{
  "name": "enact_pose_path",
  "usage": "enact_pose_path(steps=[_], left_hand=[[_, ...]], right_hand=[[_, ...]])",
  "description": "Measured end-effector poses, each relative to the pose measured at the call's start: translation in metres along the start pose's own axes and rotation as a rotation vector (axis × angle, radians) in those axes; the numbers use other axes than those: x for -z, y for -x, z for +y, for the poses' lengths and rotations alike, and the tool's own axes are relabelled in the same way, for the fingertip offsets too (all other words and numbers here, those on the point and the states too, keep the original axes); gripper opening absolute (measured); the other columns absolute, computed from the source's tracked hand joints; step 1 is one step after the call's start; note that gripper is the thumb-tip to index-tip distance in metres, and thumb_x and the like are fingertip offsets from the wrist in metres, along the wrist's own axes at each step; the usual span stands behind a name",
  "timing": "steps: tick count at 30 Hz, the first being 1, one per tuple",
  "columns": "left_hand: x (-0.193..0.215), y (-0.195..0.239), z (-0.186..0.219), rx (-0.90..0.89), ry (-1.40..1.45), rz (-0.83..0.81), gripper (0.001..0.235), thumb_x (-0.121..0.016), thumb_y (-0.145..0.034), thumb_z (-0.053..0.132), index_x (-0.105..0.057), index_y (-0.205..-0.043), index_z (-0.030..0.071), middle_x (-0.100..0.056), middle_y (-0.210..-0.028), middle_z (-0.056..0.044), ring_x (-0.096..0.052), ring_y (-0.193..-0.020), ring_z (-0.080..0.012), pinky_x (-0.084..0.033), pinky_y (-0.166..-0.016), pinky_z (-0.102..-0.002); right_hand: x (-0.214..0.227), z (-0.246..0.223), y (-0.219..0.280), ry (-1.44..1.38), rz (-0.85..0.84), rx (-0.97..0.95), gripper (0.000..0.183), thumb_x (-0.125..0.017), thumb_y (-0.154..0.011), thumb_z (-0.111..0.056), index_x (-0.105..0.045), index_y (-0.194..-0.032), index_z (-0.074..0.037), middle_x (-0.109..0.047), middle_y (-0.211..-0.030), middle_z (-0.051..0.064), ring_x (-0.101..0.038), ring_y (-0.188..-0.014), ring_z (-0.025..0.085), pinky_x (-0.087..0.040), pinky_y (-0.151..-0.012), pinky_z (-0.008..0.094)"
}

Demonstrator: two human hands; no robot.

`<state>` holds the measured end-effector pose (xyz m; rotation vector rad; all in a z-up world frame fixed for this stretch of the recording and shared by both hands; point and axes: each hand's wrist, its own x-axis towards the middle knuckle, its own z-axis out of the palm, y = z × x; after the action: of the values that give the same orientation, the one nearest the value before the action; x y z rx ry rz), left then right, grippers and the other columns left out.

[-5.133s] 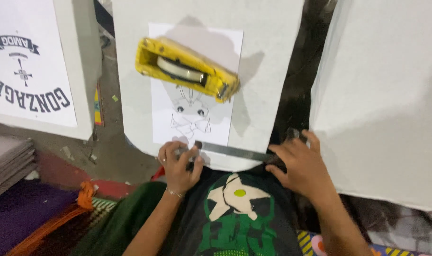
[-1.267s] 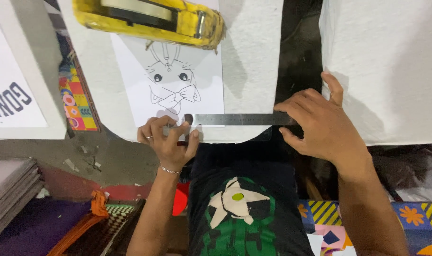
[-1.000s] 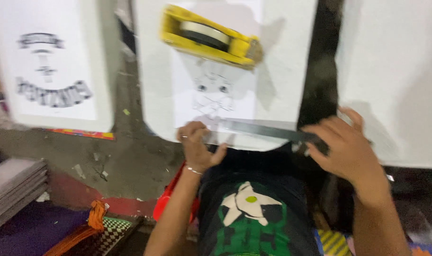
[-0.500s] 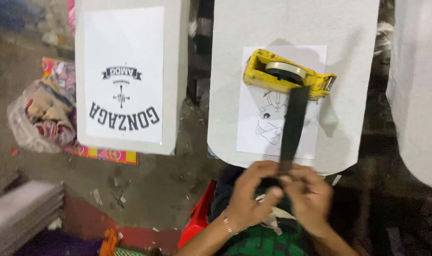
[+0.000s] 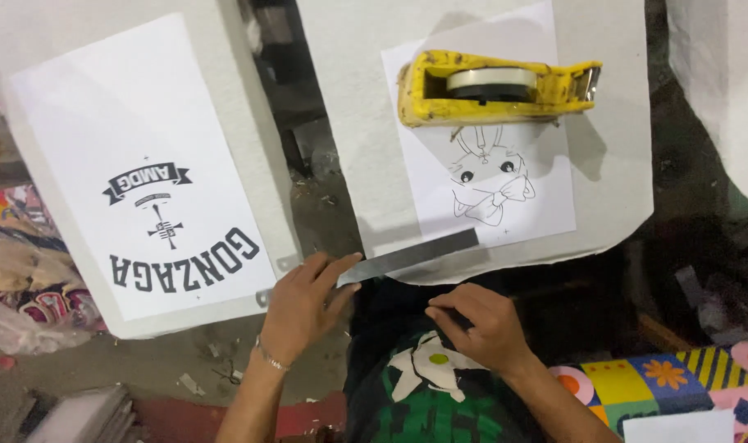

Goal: The person uses a metal ruler and a utility knife to trim the edges of a white paper sheet featuring a cartoon rabbit drawing. They repeatedly reposition the ruler and cut along its edge to straighten the paper's borders.

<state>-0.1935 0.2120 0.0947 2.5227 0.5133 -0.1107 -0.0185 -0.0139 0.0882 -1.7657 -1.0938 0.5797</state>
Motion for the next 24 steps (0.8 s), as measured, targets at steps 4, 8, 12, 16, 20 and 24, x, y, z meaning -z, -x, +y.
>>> enact_pose_path(steps=[4,8,12,16,20,24], left_hand=[[-0.022,-0.011,-0.014,-0.225,-0.095,0.032,0.042,-0.072,-0.098,0.02,-0.058,-0.136,0.012,-0.058,-0.097,-0.007,-0.055,-0.074,-0.0212,-0.048,-0.057,-0.033],[-0.04,-0.016,-0.011,-0.169,-0.052,0.137,0.036,-0.076,-0.089,0.029,-0.073,-0.123,0.017,-0.068,-0.087,-0.004,-0.068,-0.078,-0.0258,-0.055,-0.066,-0.037],[-0.044,-0.016,-0.012,-0.13,-0.021,0.108,0.039,-0.08,-0.086,0.025,-0.072,-0.124,0.016,-0.069,-0.086,-0.004,-0.069,-0.078,-0.0257,-0.054,-0.065,-0.037],[-0.041,-0.02,-0.005,-0.09,-0.007,0.042,0.045,-0.078,-0.086,0.013,-0.066,-0.129,0.01,-0.07,-0.087,-0.009,-0.071,-0.082,-0.0295,-0.056,-0.069,-0.04],[-0.042,-0.019,0.0,-0.103,-0.024,0.055,0.043,-0.075,-0.088,0.012,-0.066,-0.13,0.014,-0.069,-0.095,-0.006,-0.069,-0.083,-0.0237,-0.055,-0.069,-0.035],[-0.048,-0.016,-0.007,-0.099,-0.016,0.047,0.041,-0.074,-0.089,0.011,-0.065,-0.129,0.013,-0.067,-0.099,-0.007,-0.068,-0.085,-0.0258,-0.056,-0.072,-0.037]], right_hand=[[-0.002,0.013,0.004,0.127,0.088,0.104,0.007,-0.075,-0.091,-0.011,-0.073,-0.088,-0.005,-0.074,-0.079,0.004,-0.069,-0.067,0.017,-0.056,-0.059,0.025],[-0.012,0.032,0.013,0.294,0.252,0.139,0.004,-0.079,-0.087,-0.012,-0.076,-0.089,-0.012,-0.067,-0.076,0.002,-0.066,-0.064,0.021,-0.059,-0.061,0.031],[-0.007,0.047,0.013,0.494,0.315,0.206,0.01,-0.078,-0.089,-0.019,-0.076,-0.096,-0.012,-0.064,-0.085,0.004,-0.064,-0.072,0.021,-0.057,-0.068,0.034],[0.001,0.061,0.019,0.628,0.342,0.188,0.015,-0.077,-0.092,-0.021,-0.078,-0.103,-0.011,-0.067,-0.098,0.009,-0.066,-0.083,0.023,-0.056,-0.074,0.037],[0.005,0.069,0.022,0.663,0.37,0.173,0.021,-0.077,-0.092,-0.022,-0.08,-0.109,-0.01,-0.07,-0.106,0.01,-0.064,-0.085,0.023,-0.055,-0.075,0.036],[0.009,0.067,0.019,0.669,0.37,0.162,0.023,-0.078,-0.092,-0.02,-0.08,-0.113,-0.011,-0.07,-0.112,0.009,-0.063,-0.086,0.022,-0.053,-0.073,0.035]])
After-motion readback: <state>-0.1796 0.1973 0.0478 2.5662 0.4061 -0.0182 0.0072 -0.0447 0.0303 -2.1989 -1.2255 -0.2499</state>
